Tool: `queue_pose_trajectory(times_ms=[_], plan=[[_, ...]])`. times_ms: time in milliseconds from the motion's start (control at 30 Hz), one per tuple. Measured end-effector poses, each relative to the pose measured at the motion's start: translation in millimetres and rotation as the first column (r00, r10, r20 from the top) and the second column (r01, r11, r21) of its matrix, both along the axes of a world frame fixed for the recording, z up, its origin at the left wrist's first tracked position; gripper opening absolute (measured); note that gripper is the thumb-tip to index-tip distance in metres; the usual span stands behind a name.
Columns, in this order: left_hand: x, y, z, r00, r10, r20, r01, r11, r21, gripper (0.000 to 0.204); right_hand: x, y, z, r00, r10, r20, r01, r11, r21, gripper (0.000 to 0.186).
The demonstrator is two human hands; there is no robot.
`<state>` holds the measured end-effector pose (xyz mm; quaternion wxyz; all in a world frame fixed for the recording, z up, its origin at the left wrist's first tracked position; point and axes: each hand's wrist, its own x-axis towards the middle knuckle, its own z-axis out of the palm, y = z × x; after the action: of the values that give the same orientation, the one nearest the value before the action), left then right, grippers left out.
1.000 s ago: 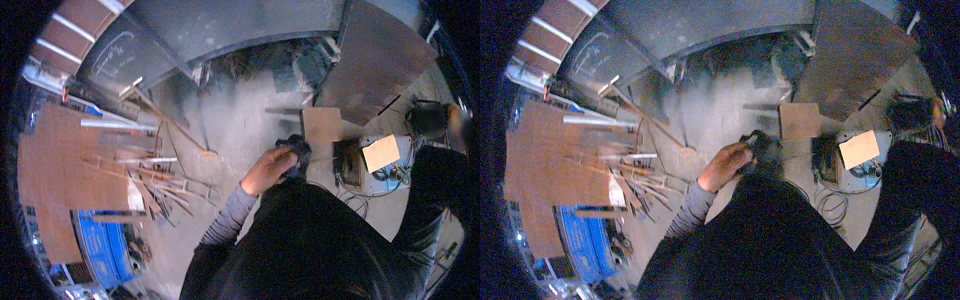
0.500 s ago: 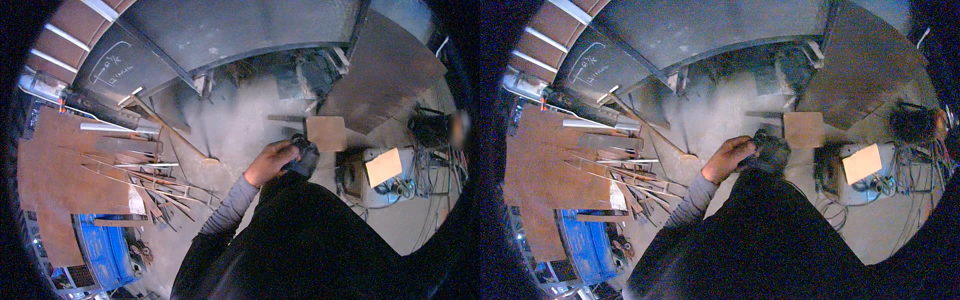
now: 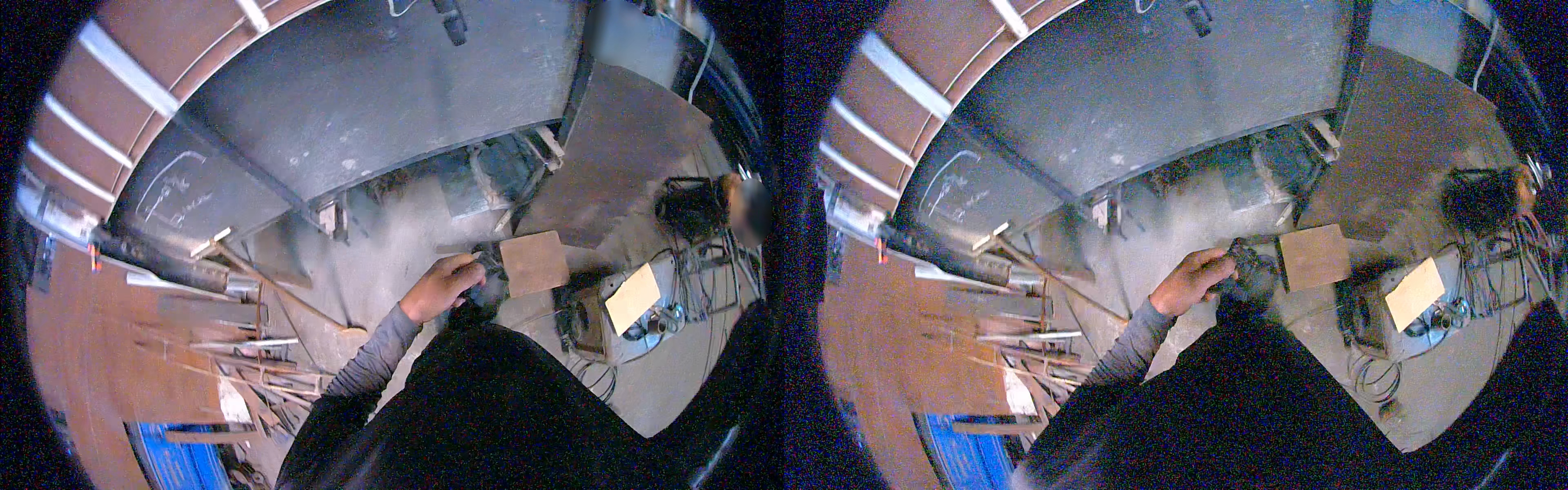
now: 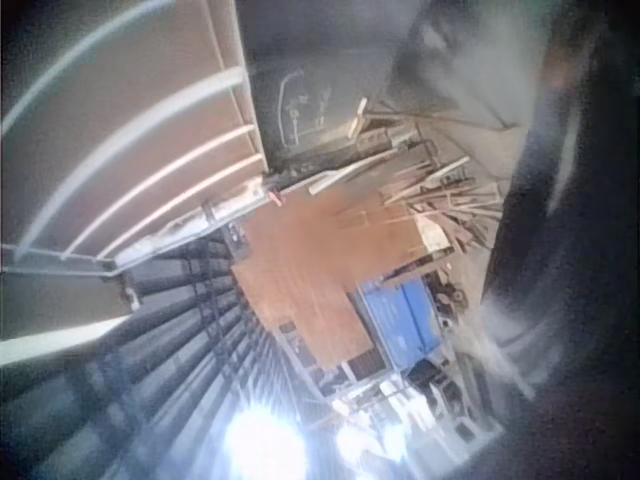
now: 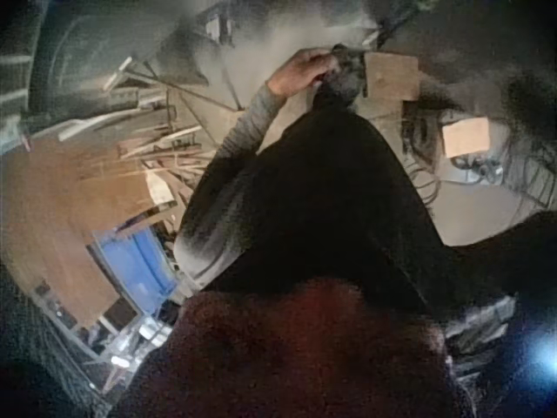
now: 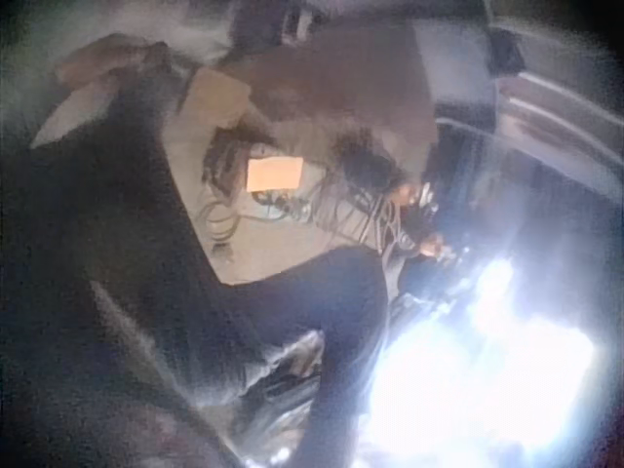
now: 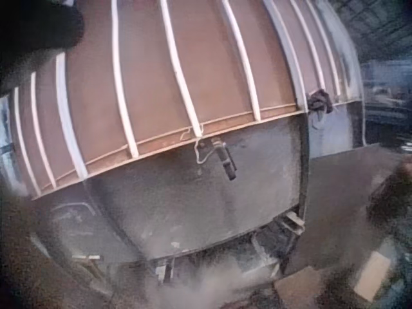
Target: The person kneels on the floor and uses a hammer to repeatedly strike a rectangular metal piece, breaking it into smaller fragments. The person then stands up and walks across the workshop floor.
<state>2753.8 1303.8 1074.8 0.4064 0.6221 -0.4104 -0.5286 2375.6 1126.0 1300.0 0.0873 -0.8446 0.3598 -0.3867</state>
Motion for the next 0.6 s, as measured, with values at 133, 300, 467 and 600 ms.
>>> queue_pose_trajectory(times_ms=[133,300,467,600], plan=[[15.3,-7.2,-12.6,0.999,-0.012,-0.030,0.010,0.999,-0.052,0.039,70.4,18.4,35.3,0.981,0.107,0.160,-0.091,0.990,-0.104,0.058],[37.4,9.0,-27.5,0.996,-0.043,-0.078,0.042,0.999,-0.022,0.041,241.2,-39.4,8.6,0.866,0.344,0.363,-0.355,0.934,-0.040,0.059],[39.2,1.3,-34.2,0.993,-0.113,-0.029,0.109,0.987,-0.116,0.041,331.8,-108.8,-19.0,0.779,0.494,0.385,-0.527,0.849,-0.024,0.091],[52.2,19.9,-28.9,0.996,-0.081,-0.030,0.080,0.996,-0.039,0.040,360.2,-109.5,-20.1,0.676,0.563,0.476,-0.704,0.683,0.191,0.079]])
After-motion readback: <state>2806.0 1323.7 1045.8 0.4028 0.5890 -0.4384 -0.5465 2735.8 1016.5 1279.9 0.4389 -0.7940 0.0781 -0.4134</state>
